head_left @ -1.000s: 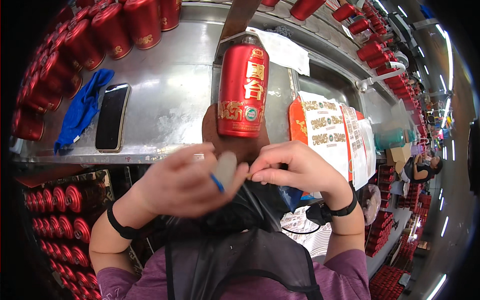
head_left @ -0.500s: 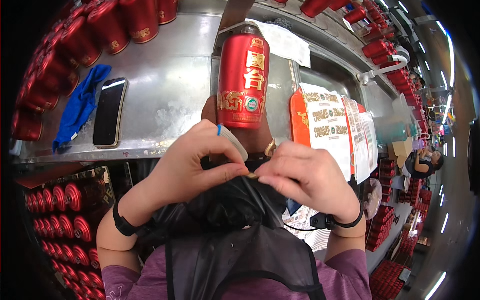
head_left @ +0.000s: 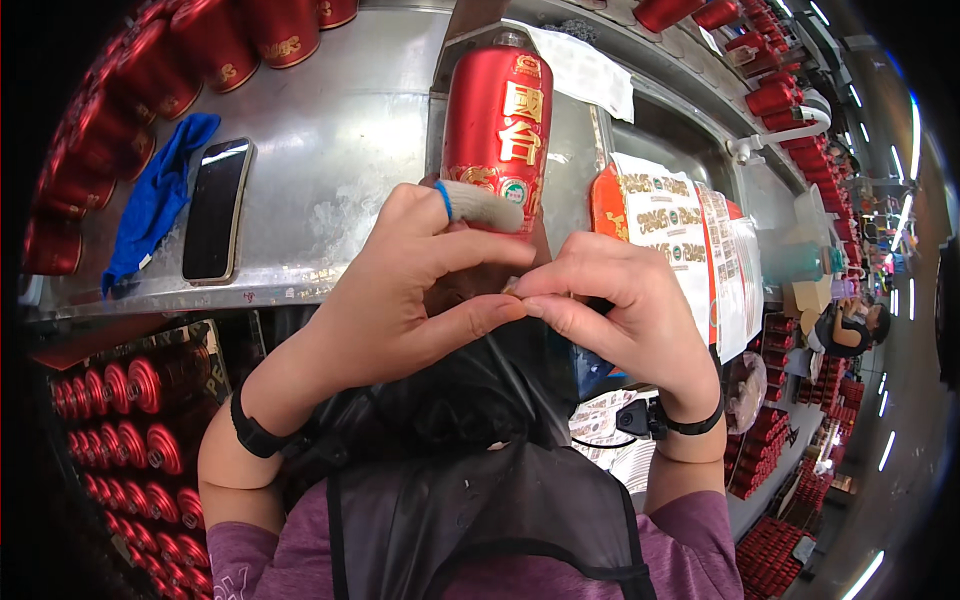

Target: Applying labels and cleaning residue from red liquor bottles on an assembly line.

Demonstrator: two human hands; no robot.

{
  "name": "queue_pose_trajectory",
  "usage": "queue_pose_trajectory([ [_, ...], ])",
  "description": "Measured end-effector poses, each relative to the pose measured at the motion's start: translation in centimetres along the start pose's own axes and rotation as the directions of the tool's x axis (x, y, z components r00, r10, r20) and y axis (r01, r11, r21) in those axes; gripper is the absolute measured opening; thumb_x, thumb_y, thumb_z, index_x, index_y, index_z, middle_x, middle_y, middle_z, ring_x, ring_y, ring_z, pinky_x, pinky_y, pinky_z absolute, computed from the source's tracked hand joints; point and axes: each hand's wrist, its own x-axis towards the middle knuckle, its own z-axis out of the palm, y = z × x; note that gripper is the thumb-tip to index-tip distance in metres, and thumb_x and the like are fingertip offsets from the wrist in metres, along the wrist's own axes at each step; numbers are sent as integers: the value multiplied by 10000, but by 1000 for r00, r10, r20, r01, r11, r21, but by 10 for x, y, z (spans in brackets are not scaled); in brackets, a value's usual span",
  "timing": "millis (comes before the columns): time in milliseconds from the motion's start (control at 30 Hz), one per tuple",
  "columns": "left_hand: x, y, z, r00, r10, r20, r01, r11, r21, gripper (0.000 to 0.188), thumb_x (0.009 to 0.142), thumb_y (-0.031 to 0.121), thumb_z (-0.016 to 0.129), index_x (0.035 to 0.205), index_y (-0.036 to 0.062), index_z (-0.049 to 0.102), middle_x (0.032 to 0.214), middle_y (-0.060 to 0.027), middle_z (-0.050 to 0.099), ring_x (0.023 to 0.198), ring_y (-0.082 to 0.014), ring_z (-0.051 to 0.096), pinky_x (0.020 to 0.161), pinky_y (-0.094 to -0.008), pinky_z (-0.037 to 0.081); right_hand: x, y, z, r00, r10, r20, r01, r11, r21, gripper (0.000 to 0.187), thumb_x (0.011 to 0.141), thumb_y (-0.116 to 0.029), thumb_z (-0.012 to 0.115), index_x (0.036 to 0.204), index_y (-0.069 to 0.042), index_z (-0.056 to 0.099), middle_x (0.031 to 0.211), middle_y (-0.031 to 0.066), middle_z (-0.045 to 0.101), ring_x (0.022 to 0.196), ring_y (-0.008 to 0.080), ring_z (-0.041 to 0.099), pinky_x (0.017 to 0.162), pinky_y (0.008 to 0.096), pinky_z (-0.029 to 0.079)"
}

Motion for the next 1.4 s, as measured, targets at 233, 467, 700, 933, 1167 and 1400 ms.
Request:
queue_pose_trajectory([
  [233,-6,-13,-2,990,-140,-26,140,990,4,100,828,134,769,849,81,686,1115,-69,653,1067,-237,519,974,-354,375,4,11,0,990,138,-13,-137,990,26,116,865,-103,738,960,-36,730,772,76,643,651,162,629,591,284,475],
  [467,-5,-26,14,945,-197,-261,228,969,94,124,825,177,782,846,97,689,1077,-69,617,1053,-243,481,961,-357,368,9,35,11,919,392,-52,-364,890,273,163,912,-153,729,920,8,709,757,31,682,641,66,619,592,229,480],
  [700,-12,-32,20,917,-282,-283,304,952,36,158,836,237,791,856,117,692,996,-73,537,1043,-253,428,952,-356,354,7,46,17,900,437,8,-381,775,504,182,935,-172,723,949,7,693,779,-11,670,664,35,610,585,196,466],
  [933,-12,-34,22,908,-299,-294,315,949,7,169,835,256,793,846,124,690,935,-60,522,998,-238,421,935,-349,342,6,53,19,889,457,16,-402,765,504,165,935,-164,721,947,-2,690,776,-18,661,649,14,575,577,188,455],
  [1167,-12,-36,22,909,-322,-263,343,938,38,184,830,278,797,836,129,690,910,-53,517,984,-231,421,930,-348,336,5,56,23,892,452,-1,-389,770,505,165,933,-165,721,945,-3,691,777,-20,661,639,10,565,572,186,447],
  [1400,-12,-37,24,901,-328,-284,352,935,38,191,820,282,807,831,131,691,917,-54,517,987,-240,421,933,-352,338,6,57,24,884,466,-19,-407,791,457,170,932,-182,723,920,-15,690,728,-38,638,610,-2,541,546,185,423],
])
